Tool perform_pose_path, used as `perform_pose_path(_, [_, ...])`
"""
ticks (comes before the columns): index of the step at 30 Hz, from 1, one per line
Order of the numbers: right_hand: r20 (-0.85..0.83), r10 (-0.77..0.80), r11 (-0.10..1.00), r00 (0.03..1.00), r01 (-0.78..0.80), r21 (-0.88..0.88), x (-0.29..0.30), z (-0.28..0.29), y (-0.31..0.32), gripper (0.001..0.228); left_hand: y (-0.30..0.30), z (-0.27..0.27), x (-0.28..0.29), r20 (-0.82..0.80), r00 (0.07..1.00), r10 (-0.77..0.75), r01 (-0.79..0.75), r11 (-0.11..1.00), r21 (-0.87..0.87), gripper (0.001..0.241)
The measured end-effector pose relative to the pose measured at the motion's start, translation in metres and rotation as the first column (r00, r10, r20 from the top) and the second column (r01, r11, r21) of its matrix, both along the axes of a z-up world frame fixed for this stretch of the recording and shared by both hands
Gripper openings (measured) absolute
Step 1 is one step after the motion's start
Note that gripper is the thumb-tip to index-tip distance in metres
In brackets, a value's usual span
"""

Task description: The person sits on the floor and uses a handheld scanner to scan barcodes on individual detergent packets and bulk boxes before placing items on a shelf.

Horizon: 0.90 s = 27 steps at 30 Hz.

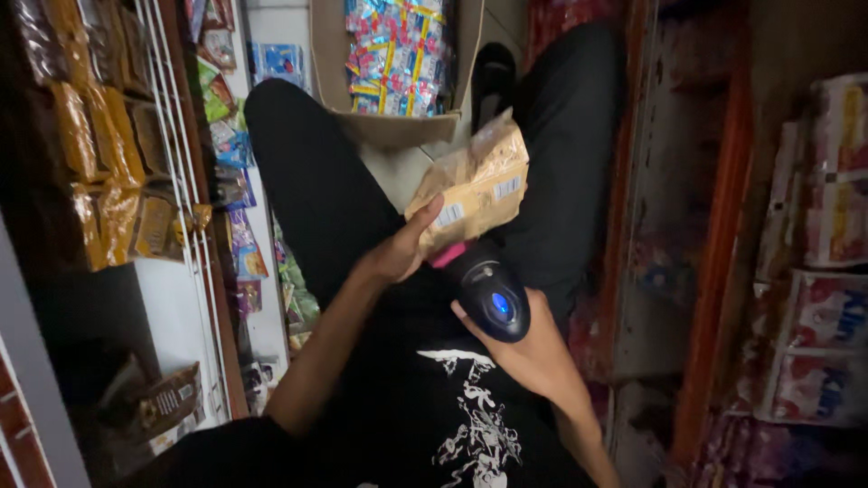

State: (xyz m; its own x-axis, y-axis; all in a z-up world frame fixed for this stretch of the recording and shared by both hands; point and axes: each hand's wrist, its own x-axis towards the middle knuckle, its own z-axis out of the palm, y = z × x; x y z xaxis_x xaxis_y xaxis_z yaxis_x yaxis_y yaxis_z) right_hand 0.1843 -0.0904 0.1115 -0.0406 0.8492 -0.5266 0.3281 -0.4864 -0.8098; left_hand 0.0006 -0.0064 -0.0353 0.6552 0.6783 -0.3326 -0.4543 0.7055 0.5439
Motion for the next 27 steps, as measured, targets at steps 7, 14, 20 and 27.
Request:
perform_pose_path(7, [0.105, -0.354, 0.925, 0.929, 0.331, 0.188, 0.02, -0.013, 0.009, 0.03, 0.005, 0.034, -0.035, 0.269, 0.956, 0.115, -0.13, 0.991, 0.038, 0.079])
perform_pose_path(14, [-0.34, -0.25, 0.906, 0.906, 0.343, 0.248, 0.023, -0.023, 0.016, 0.024, -0.012, -0.018, -0.065, 0.486, 0.857, 0.171, -0.149, 0.985, -0.086, 0.104])
perform_pose_path(20, [-0.094, -0.499, 0.858, 0.861, 0.506, 0.084, 0.007, -0.004, 0.029, 0.015, -0.03, -0.031, -0.045, 0.364, 0.907, 0.21, -0.227, 0.974, 0.004, 0.091])
perform_pose_path(27, [0.047, -0.064, 0.986, 0.997, 0.056, 0.158, 0.026, 0.007, 0.017, 0.024, -0.012, -0.031, -0.042, 0.082, 0.991, 0.106, -0.106, 0.994, -0.014, 0.082])
